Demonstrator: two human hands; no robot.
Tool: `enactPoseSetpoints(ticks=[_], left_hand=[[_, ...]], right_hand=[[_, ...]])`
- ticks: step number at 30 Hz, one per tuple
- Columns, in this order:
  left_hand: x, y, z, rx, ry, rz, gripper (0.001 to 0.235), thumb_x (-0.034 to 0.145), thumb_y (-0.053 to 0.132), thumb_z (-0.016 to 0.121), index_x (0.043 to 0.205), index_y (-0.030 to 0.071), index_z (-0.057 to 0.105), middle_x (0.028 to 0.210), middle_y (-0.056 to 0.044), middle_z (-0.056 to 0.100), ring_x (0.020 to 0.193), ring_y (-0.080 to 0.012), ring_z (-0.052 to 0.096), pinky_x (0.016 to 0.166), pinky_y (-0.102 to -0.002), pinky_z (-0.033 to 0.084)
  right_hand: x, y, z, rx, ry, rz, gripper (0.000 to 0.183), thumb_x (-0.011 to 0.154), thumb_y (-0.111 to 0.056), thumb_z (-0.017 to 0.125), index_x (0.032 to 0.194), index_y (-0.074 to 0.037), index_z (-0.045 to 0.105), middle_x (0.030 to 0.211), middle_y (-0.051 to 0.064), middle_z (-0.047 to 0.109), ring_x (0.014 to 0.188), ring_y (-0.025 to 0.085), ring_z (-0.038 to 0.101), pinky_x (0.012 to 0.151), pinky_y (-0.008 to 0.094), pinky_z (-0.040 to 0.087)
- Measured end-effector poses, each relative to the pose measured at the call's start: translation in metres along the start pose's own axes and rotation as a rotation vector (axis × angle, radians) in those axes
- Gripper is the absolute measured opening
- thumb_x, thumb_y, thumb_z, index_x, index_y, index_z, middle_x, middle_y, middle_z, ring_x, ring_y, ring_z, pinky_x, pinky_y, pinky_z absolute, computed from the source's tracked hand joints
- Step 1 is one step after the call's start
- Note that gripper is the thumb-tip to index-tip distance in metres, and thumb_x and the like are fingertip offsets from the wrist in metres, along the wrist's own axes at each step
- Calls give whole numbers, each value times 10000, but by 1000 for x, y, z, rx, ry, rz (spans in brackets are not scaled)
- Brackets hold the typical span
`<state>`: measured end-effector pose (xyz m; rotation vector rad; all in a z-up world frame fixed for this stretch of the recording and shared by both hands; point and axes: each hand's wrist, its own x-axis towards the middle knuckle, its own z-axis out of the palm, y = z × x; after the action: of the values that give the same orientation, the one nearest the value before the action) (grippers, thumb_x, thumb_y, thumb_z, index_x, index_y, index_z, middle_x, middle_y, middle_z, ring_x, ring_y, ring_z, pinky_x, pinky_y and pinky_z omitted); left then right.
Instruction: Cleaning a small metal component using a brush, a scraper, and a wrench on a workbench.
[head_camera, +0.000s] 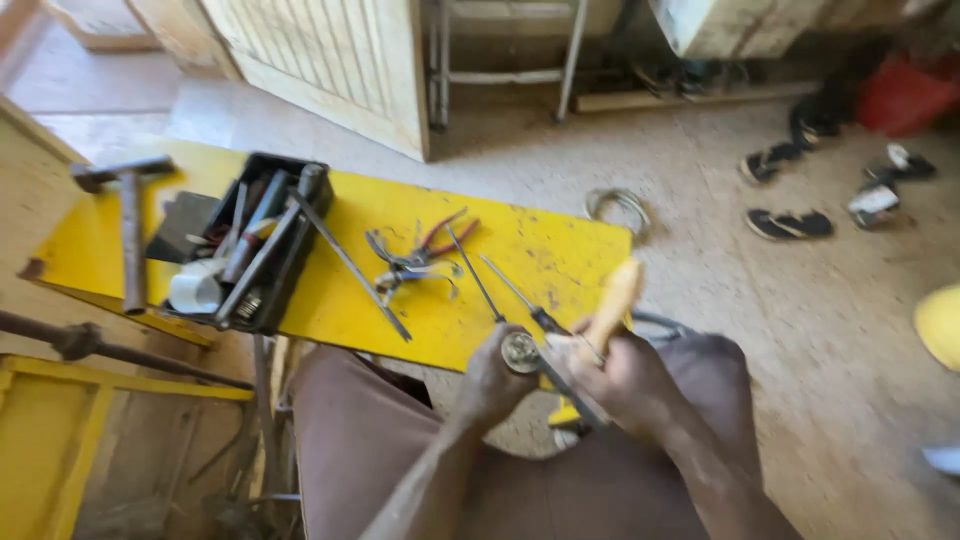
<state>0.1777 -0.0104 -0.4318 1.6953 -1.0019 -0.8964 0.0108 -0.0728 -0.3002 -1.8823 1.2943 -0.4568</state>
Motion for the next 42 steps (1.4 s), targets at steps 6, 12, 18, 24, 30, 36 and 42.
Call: enactPoseSetpoints(ticks=[6, 12, 18, 24, 30, 36, 42], left_hand=[[8, 18, -4, 126, 67, 143, 428, 799, 198, 868, 1177, 156, 673, 1067, -78, 747, 905, -265, 692, 706, -437, 531], [5, 7, 3, 300, 197, 263, 418, 872, 82, 699, 1287, 75, 652, 1170, -119, 713, 1062, -324, 652, 855, -466, 550], [1, -12, 14, 631, 366, 318, 286, 946, 133, 758, 1218, 84, 684, 1022, -86, 711, 860, -245, 628, 677, -386, 555], [14, -37, 10, 707, 519, 373, 396, 737, 140, 742, 1118, 184, 640, 1002, -44, 621, 933, -283, 652, 672, -432, 572], [13, -18, 10, 687, 562, 542, 342, 704, 106, 680, 1041, 151, 646, 974, -58, 636, 908, -291, 656, 673, -419, 552], [25, -32, 16, 659, 610, 418, 324, 723, 218, 749, 1032, 219, 651, 941, 0, 613, 895, -261, 660, 671, -408, 577], [11, -30, 31, 606, 571, 432, 294, 722, 262, 764, 995, 219, 665, 933, -17, 644, 876, -274, 681, 637, -435, 586]], right_hand=[[-12, -8, 10, 38, 95, -173, 506, 869, -335, 643, 1293, -58, 656, 1169, 99, 775, 1026, 234, 785, 889, 328, 634], [-8, -27, 38, -175, 114, -86, 473, 893, -374, 656, 1328, -190, 685, 1271, 54, 793, 1188, 296, 739, 953, 418, 581], [-5, -53, 21, -150, -99, 103, 450, 907, -371, 572, 1299, -178, 679, 1202, 91, 823, 1058, 269, 819, 943, 363, 626], [-8, -38, 49, -144, 30, -16, 449, 823, -406, 754, 1211, -186, 701, 1102, 157, 802, 1142, 351, 759, 1025, 535, 612], [19, -37, 41, -139, 121, -92, 410, 924, -366, 680, 1215, -77, 660, 1090, 277, 748, 1123, 461, 720, 999, 626, 572], [12, -39, 41, -73, 162, -148, 478, 903, -306, 682, 1280, -14, 660, 1173, 305, 739, 1209, 455, 689, 1036, 598, 544], [17, -24, 24, -139, 64, -6, 471, 847, -439, 705, 1164, -90, 683, 1113, 192, 792, 1162, 378, 730, 1062, 580, 558]])
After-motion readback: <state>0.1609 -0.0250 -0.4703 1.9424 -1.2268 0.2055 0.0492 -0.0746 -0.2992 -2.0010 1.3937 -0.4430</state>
